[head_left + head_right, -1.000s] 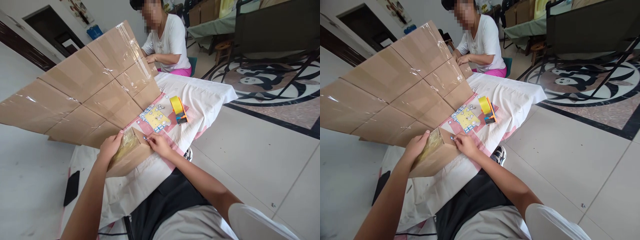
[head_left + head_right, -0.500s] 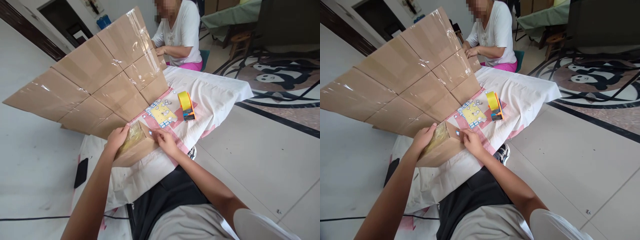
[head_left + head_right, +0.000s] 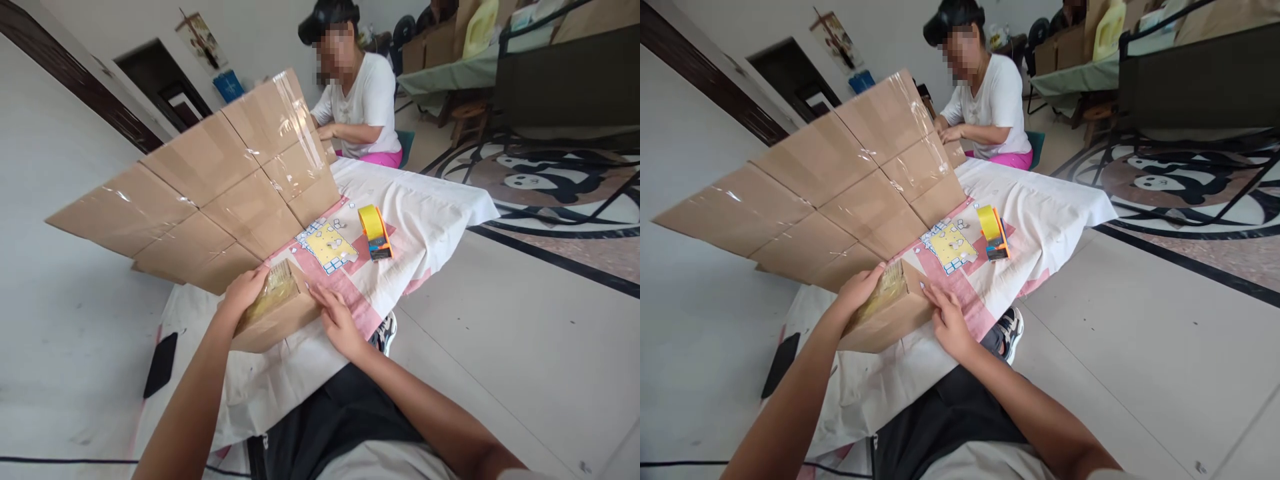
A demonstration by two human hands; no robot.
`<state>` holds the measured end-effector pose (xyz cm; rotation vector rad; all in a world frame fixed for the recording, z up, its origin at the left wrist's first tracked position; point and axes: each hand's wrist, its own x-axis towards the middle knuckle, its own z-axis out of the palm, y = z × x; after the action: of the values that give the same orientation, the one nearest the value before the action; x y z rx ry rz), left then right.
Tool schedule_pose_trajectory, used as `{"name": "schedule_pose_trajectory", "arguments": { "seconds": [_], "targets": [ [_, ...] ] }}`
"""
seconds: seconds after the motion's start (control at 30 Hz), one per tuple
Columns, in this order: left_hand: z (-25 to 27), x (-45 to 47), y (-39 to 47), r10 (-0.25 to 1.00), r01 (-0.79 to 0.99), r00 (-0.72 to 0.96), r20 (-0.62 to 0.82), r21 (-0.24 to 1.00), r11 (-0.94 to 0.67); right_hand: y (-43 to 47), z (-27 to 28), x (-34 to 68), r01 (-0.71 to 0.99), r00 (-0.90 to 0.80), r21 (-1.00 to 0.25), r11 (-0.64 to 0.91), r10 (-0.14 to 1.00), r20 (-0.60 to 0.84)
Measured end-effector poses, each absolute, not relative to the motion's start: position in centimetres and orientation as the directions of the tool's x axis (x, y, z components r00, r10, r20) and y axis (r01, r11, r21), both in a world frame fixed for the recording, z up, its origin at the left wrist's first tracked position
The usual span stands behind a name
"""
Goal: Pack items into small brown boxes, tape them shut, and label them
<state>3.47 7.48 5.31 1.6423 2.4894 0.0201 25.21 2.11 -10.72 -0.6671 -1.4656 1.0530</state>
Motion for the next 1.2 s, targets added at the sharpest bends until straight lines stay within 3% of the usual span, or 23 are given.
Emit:
{"name": "schedule_pose_trajectory", "arguments": {
  "seconds": [0.17,0.3,0.4,0.53,0.7,0.83,0.97,1.07,1.13,1.2],
  "targets": [
    [5.2,3.2,7.5,0.93,0.911,-0.353,-0.105,0.185,0.367,1.8,-11.0,24.8,-0.154,-0.193,-0.907,0.391,0.889,0.416],
    [5.3,3.1,6.9,0.963,0.9,-0.264,-0.053,0.345,0.266,2.7,-11.2,25.2,-0.237,-0.249,-0.912,0.335,0.886,0.391],
    [5.2,3.1,6.1,0.984,0.865,-0.176,0.033,0.482,0.138,4.1,-10.1,26.7,-0.185,-0.322,-0.926,0.33,0.869,0.374],
    [5.1,3.2,5.1,0.993,0.817,-0.097,0.066,0.575,0.041,6.9,-6.9,28.3,0.035,-0.587,-0.896,0.444,0.734,0.341],
    [6.0,3.9,4.4,1.0,0.782,0.011,0.023,0.623,-0.023,7.4,-4.9,29.4,-0.047,-0.704,-0.844,0.534,0.582,0.408],
    [7.2,2.7,3.8,0.999,0.768,0.026,0.032,0.64,-0.041,4.6,-6.3,34.0,-0.093,-0.607,-0.859,0.504,0.655,0.45],
    [6.3,-0.6,3.1,0.991,0.771,-0.098,0.094,0.636,0.016,2.5,-7.1,42.8,-0.044,-0.399,-0.886,0.462,0.805,0.439],
    [3.5,-3.2,2.4,0.974,0.739,-0.209,0.085,0.666,0.1,2.7,-5.3,49.2,0.124,-0.088,-0.894,0.43,0.902,0.422],
    [1.3,-4.7,1.8,0.961,0.714,-0.268,0.071,0.685,0.149,3.9,-3.2,51.9,0.262,0.183,-0.857,0.443,0.849,0.495],
    [-0.7,-6.3,0.8,0.945,0.694,-0.323,0.051,0.692,0.2,6.1,-1.1,53.1,0.466,0.233,-0.8,0.379,0.819,0.524]
  ]
}}
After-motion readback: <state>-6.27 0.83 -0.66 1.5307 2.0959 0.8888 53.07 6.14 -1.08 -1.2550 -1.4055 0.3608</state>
